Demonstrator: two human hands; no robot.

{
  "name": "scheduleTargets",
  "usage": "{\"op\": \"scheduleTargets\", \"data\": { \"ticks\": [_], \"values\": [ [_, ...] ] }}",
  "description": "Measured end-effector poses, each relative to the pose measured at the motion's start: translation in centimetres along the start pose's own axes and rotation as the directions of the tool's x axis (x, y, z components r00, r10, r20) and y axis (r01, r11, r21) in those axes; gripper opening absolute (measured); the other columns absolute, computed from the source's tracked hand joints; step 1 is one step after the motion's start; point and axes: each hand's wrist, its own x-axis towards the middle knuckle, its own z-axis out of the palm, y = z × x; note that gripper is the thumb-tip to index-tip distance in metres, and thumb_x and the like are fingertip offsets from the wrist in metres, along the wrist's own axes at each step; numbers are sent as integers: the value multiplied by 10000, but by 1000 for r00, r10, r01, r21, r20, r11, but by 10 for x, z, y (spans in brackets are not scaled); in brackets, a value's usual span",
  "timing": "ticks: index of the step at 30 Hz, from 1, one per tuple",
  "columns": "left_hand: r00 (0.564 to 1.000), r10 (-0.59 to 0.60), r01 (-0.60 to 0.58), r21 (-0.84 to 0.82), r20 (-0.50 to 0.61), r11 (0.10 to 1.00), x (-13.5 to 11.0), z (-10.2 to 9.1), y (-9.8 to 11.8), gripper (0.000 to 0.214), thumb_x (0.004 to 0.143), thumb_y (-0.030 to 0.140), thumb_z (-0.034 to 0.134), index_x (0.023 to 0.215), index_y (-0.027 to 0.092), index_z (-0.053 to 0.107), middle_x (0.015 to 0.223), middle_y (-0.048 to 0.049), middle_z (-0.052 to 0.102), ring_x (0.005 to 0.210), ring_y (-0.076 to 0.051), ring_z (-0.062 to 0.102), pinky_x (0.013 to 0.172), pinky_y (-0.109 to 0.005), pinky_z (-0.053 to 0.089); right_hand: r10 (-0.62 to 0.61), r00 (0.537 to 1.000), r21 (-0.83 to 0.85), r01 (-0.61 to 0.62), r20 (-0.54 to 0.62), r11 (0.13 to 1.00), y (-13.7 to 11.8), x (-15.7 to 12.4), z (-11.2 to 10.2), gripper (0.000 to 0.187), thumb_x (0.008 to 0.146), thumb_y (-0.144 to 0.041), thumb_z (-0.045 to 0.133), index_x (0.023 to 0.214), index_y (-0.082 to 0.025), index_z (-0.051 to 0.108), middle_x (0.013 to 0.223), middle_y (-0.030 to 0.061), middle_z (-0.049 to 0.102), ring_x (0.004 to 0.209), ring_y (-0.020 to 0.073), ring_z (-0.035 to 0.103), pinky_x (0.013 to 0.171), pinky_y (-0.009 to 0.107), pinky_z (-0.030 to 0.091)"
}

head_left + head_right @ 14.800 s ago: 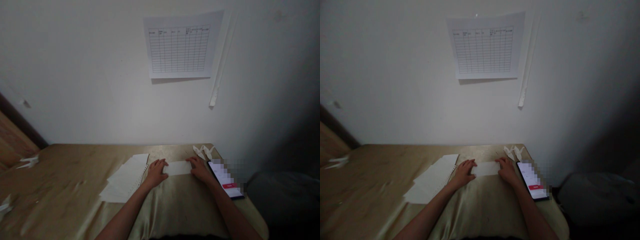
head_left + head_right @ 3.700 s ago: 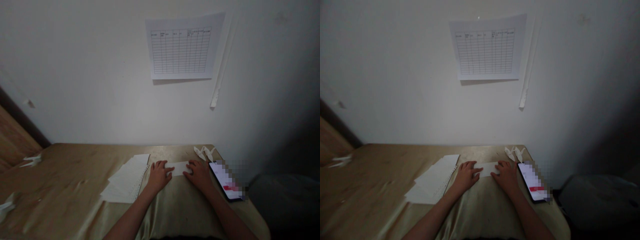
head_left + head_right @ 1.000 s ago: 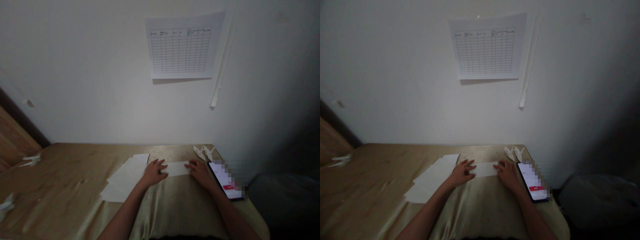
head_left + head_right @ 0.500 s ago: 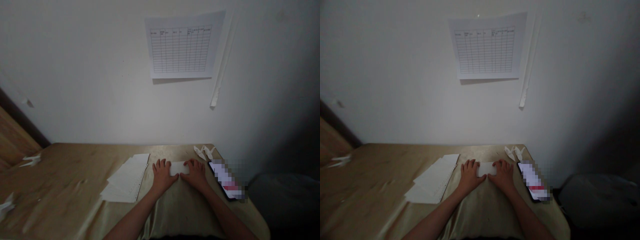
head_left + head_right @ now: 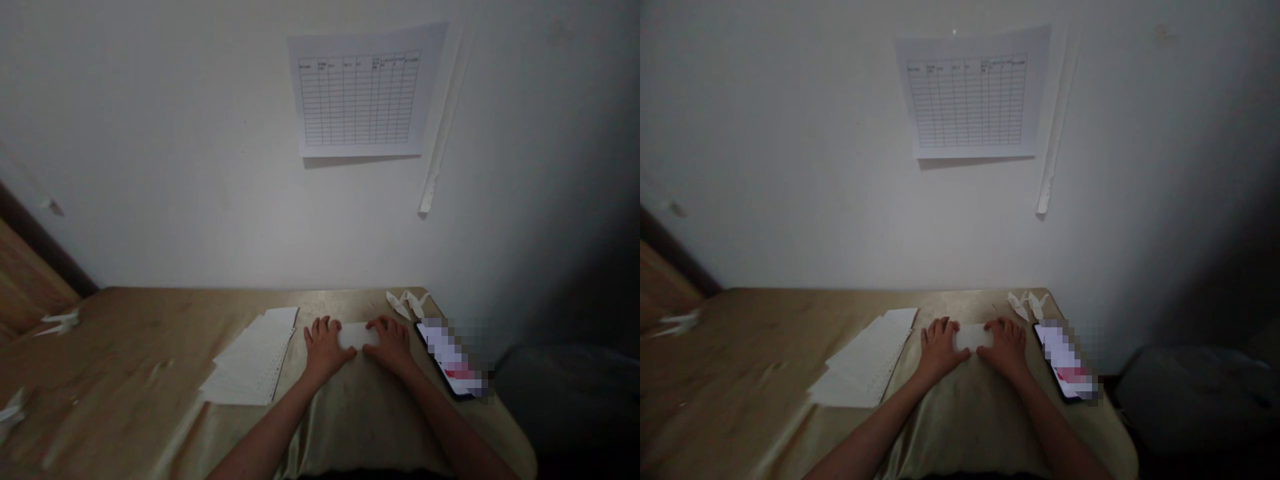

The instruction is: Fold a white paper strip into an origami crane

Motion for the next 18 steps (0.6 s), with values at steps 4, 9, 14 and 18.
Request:
{"op": "scheduleTargets", "data": {
  "ticks": [4, 9, 14, 18],
  "values": [
    [1000, 12, -11, -35, 14, 999, 2, -3, -7, 615, 737, 487, 741, 1298, 278, 598, 1584, -99, 448, 1533, -358, 299, 1269, -605, 141, 15, 1000, 29, -15, 24, 999, 3, 1, -3, 553, 746, -342, 722, 1293, -342, 647, 1453, 56, 508, 1397, 318, 425, 1189, 462, 235],
    [997, 39, -34, -69, 65, 997, 6, -10, -16, 595, 725, 417, 761, 1293, 308, 621, 1592, -71, 454, 1530, -328, 315, 1270, -560, 154, 40, 996, 38, -43, 75, 998, 9, 3, -6, 566, 765, -314, 683, 1327, -361, 637, 1494, 45, 469, 1428, 313, 390, 1192, 445, 235],
    [989, 82, -73, -75, 121, 994, 10, -16, -26, 593, 739, 350, 762, 1316, 332, 624, 1617, -47, 443, 1539, -314, 309, 1270, -537, 172, 40, 992, 42, -45, 117, 998, 17, 8, -8, 599, 774, -271, 659, 1363, -374, 624, 1532, 43, 430, 1453, 308, 366, 1185, 442, 252],
    [981, 130, -122, -65, 144, 990, 14, -19, -36, 595, 744, 294, 766, 1320, 352, 634, 1622, -28, 449, 1530, -302, 340, 1267, -498, 213, 22, 991, 53, -29, 131, 998, 24, 11, -7, 598, 782, -223, 640, 1361, -372, 633, 1554, 39, 419, 1470, 295, 357, 1198, 431, 244]
  ]
}}
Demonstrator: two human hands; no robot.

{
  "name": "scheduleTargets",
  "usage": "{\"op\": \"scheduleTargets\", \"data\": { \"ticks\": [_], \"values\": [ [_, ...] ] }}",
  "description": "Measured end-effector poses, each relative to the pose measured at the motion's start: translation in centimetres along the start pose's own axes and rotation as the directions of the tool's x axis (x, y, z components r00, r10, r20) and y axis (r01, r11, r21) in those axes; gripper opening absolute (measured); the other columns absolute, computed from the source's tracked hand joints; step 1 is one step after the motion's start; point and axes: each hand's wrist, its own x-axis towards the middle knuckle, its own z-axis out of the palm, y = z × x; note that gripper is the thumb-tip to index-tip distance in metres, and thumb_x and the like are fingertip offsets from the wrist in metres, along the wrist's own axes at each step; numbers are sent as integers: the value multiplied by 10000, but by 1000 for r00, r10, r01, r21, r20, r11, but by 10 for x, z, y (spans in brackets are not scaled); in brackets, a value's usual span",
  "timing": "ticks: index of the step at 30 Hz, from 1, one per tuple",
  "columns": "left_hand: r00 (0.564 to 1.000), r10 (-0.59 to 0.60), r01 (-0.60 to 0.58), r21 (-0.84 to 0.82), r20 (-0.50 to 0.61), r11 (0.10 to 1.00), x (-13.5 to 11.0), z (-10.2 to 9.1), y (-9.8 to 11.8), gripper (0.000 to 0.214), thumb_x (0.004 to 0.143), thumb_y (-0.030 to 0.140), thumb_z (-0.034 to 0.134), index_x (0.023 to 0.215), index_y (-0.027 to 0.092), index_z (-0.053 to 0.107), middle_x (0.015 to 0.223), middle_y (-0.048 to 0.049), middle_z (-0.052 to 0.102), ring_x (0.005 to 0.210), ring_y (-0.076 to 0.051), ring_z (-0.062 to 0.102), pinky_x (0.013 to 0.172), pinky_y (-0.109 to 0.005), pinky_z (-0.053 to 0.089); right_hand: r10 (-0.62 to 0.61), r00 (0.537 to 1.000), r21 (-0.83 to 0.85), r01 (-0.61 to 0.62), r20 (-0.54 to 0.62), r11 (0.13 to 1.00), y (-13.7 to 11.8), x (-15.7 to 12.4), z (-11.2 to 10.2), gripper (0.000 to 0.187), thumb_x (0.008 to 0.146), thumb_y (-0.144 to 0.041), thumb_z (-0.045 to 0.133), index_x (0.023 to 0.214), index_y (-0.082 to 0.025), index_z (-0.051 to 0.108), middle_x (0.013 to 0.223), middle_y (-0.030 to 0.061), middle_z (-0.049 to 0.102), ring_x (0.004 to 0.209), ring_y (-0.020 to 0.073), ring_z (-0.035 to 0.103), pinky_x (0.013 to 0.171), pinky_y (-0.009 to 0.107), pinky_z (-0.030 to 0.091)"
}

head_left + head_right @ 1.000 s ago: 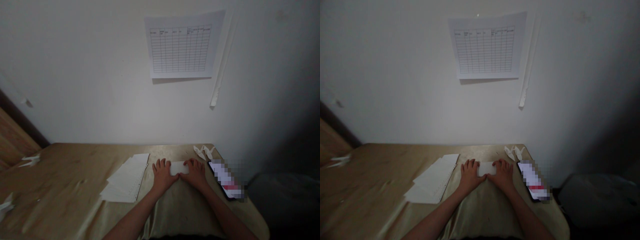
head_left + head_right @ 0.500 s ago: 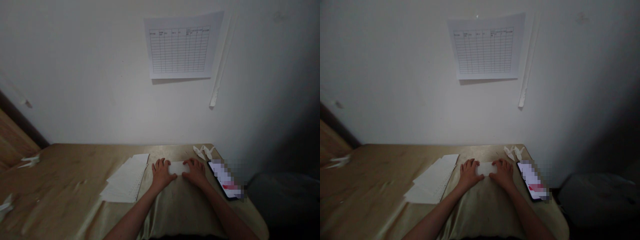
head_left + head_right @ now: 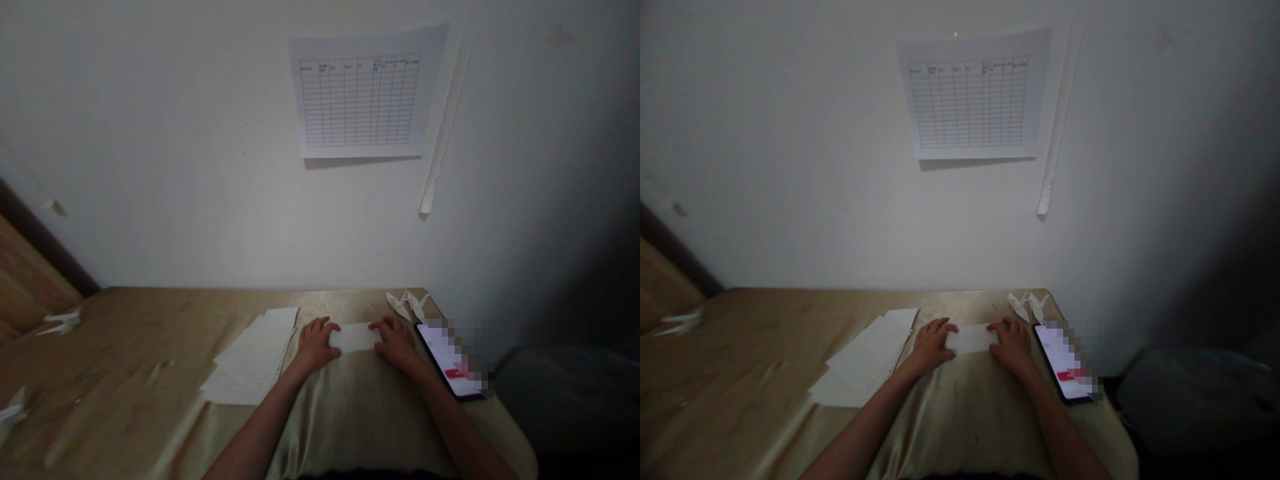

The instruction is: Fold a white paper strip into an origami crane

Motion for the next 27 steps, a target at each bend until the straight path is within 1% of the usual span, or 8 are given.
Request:
{"op": "scheduleTargets", "data": {
  "ticks": [6, 10, 15, 19, 21, 24, 26, 27],
  "values": [
    [995, 78, -78, 5, 60, 997, 3, -6, -13, 641, 753, 242, 763, 1373, 338, 631, 1648, -44, 429, 1538, -303, 349, 1272, -483, 234, -32, 999, -22, 32, 3, 999, 7, 3, -1, 617, 781, -135, 597, 1346, -378, 652, 1542, 26, 449, 1458, 264, 371, 1173, 402, 282],
    [990, 130, -132, 19, 58, 991, 5, -5, -19, 651, 758, 248, 775, 1389, 327, 637, 1652, -53, 430, 1534, -305, 366, 1269, -465, 259, -24, 1000, -28, 24, 8, 999, 7, 3, -1, 635, 776, -119, 584, 1346, -389, 655, 1533, 24, 461, 1444, 271, 388, 1174, 409, 284],
    [989, 143, -144, 20, 42, 989, 9, -1, -26, 688, 750, 260, 791, 1415, 334, 631, 1651, -53, 436, 1526, -320, 380, 1270, -482, 271, -44, 999, -50, 44, 4, 998, 11, 5, -2, 623, 796, -113, 560, 1343, -396, 661, 1524, 12, 481, 1424, 255, 412, 1160, 388, 312],
    [988, 139, -143, 55, 61, 988, 8, -1, -27, 666, 795, 288, 755, 1444, 340, 616, 1674, -52, 400, 1543, -327, 354, 1277, -492, 259, -79, 997, -79, 78, -8, 994, 15, 5, -1, 609, 832, -101, 533, 1354, -388, 658, 1520, 16, 496, 1420, 245, 417, 1163, 385, 316],
    [984, 147, -155, 76, 102, 985, 6, -3, -26, 688, 812, 318, 740, 1480, 347, 579, 1699, -54, 347, 1568, -345, 303, 1282, -517, 235, -88, 996, -80, 87, -13, 993, 15, 4, -2, 567, 876, -123, 506, 1353, -386, 662, 1520, 20, 500, 1421, 243, 421, 1168, 392, 316],
    [975, 142, -157, 79, 169, 984, 0, -7, -20, 780, 797, 367, 752, 1536, 366, 501, 1729, -59, 263, 1598, -383, 203, 1280, -602, 166, -98, 995, -68, 97, -23, 993, 13, 1, -5, 453, 954, -232, 475, 1330, -378, 682, 1507, 25, 516, 1419, 244, 431, 1174, 404, 321],
    [983, 114, -124, 62, 145, 990, -4, -8, -12, 774, 804, 425, 751, 1534, 365, 502, 1729, -67, 268, 1602, -381, 191, 1280, -617, 139, -93, 995, -54, 91, -40, 994, 9, -2, -6, 392, 961, -342, 518, 1312, -378, 690, 1500, 22, 523, 1416, 255, 435, 1176, 414, 326],
    [989, 91, -98, 56, 117, 994, -5, -7, -8, 743, 812, 456, 745, 1516, 357, 528, 1721, -75, 292, 1596, -380, 208, 1279, -616, 140, -91, 995, -45, 89, -48, 995, 6, -4, -7, 395, 934, -396, 573, 1312, -378, 686, 1505, 22, 515, 1418, 267, 431, 1176, 417, 327]
  ]
}}
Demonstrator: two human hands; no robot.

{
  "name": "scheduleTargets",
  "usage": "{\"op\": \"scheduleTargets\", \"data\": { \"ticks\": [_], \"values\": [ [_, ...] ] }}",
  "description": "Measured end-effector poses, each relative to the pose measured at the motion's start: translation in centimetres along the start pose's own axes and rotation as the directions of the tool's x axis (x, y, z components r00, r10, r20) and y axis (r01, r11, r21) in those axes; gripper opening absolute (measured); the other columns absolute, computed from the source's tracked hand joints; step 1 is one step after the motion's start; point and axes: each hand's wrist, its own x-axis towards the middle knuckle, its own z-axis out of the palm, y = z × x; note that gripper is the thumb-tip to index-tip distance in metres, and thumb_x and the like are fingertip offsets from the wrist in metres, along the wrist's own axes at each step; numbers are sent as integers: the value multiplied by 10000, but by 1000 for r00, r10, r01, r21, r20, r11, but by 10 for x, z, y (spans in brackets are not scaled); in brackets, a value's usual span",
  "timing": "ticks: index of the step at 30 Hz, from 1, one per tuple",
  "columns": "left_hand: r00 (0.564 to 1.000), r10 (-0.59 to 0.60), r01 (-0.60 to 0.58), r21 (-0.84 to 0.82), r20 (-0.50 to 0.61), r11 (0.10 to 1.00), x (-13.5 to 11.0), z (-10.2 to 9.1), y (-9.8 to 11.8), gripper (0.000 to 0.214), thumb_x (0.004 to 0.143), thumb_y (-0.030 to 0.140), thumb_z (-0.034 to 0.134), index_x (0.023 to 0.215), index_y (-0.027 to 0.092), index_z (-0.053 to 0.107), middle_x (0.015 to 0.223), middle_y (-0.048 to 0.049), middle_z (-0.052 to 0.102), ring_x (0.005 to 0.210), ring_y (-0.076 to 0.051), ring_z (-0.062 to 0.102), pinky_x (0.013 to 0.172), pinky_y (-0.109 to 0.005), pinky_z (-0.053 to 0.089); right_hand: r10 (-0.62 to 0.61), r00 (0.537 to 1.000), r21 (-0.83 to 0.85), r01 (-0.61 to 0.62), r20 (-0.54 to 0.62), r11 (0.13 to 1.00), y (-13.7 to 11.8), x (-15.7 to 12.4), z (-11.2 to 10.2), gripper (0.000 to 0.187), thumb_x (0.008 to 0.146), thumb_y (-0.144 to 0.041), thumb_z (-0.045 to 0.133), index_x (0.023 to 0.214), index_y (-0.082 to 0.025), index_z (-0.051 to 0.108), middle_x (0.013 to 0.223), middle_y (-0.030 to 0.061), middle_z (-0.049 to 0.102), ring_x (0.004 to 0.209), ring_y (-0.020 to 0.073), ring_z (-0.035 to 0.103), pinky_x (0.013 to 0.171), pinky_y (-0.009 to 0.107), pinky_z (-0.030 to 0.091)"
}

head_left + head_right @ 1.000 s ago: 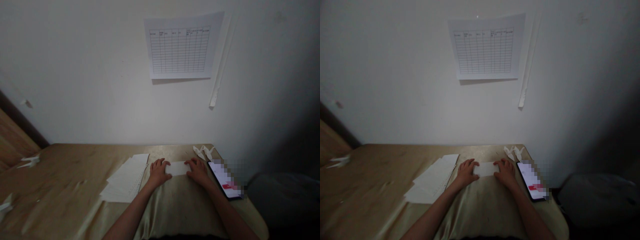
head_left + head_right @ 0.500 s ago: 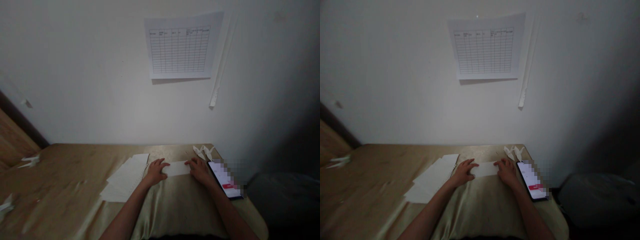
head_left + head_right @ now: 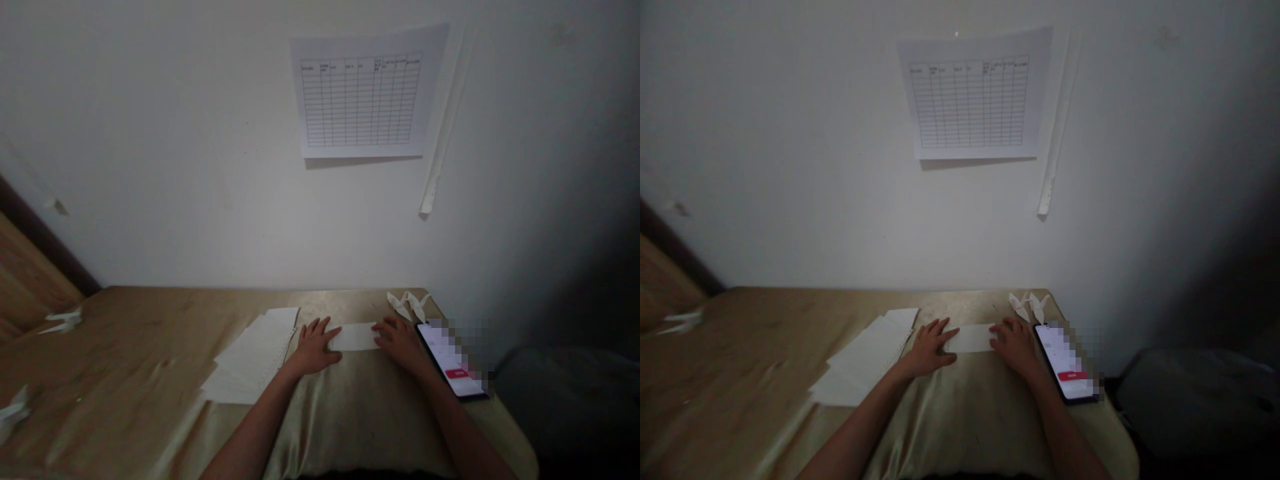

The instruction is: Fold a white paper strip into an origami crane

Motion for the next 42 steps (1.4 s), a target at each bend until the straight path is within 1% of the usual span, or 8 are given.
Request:
{"op": "scheduleTargets", "data": {
  "ticks": [2, 6, 16, 21, 26, 33, 37, 42],
  "values": [
    [996, -44, 43, -13, -76, 999, -1, 3, 9, 660, 830, 499, 724, 1457, 342, 591, 1686, -83, 368, 1579, -370, 253, 1278, -617, 139, 30, 999, 5, -30, -20, 1000, -6, -4, 0, 436, 886, -467, 640, 1307, -362, 681, 1507, 36, 501, 1425, 296, 415, 1182, 442, 314],
    [981, -95, 92, -30, -169, 995, 0, 14, 23, 675, 790, 531, 747, 1416, 325, 602, 1652, -97, 404, 1567, -379, 251, 1273, -635, 111, 76, 996, -16, -76, -40, 997, -19, -10, 3, 565, 828, -470, 693, 1373, -339, 624, 1518, 72, 476, 1436, 341, 388, 1186, 480, 283],
    [949, -147, 144, -30, -280, 989, 6, 28, 40, 661, 799, 628, 702, 1364, 296, 613, 1577, -137, 437, 1527, -434, 264, 1246, -686, 85, 78, 989, -22, -82, -124, 996, -28, -14, 9, 645, 798, -550, 726, 1386, -315, 606, 1503, 106, 472, 1422, 343, 396, 1195, 478, 243],
    [944, -174, 174, -25, -280, 984, 7, 28, 44, 709, 764, 681, 715, 1350, 296, 612, 1565, -144, 441, 1518, -442, 265, 1242, -690, 92, 70, 986, -43, -77, -151, 996, -34, -17, 8, 684, 796, -632, 722, 1378, -295, 598, 1499, 118, 475, 1415, 344, 407, 1198, 470, 246],
    [943, -183, 181, -35, -279, 983, 8, 27, 47, 705, 751, 647, 728, 1348, 292, 612, 1571, -152, 439, 1518, -447, 273, 1234, -705, 90, 87, 984, -42, -94, -157, 995, -39, -18, 6, 668, 786, -583, 735, 1368, -287, 598, 1485, 117, 481, 1417, 348, 409, 1200, 474, 241],
    [955, -199, 193, -49, -218, 980, 8, 20, 44, 660, 738, 550, 743, 1340, 318, 600, 1579, -123, 435, 1526, -383, 297, 1249, -674, 100, 134, 990, -39, -135, -41, 990, -32, -9, 3, 677, 782, -457, 729, 1434, -367, 570, 1541, 89, 437, 1446, 351, 380, 1185, 485, 261],
    [964, -187, 177, -68, -188, 982, 7, 14, 40, 636, 734, 487, 759, 1330, 319, 617, 1584, -121, 430, 1521, -370, 313, 1251, -654, 118, 132, 991, -23, -133, -17, 991, -28, -6, 0, 663, 788, -405, 711, 1437, -396, 575, 1546, 74, 435, 1462, 350, 360, 1176, 488, 277],
    [979, -155, 147, -66, -133, 987, 6, 6, 30, 621, 738, 395, 764, 1340, 343, 619, 1604, -83, 430, 1531, -336, 313, 1266, -585, 145, 134, 991, -14, -134, 10, 991, -23, -4, -3, 670, 785, -356, 699, 1440, -420, 575, 1553, 53, 435, 1461, 339, 370, 1182, 475, 273]
  ]
}}
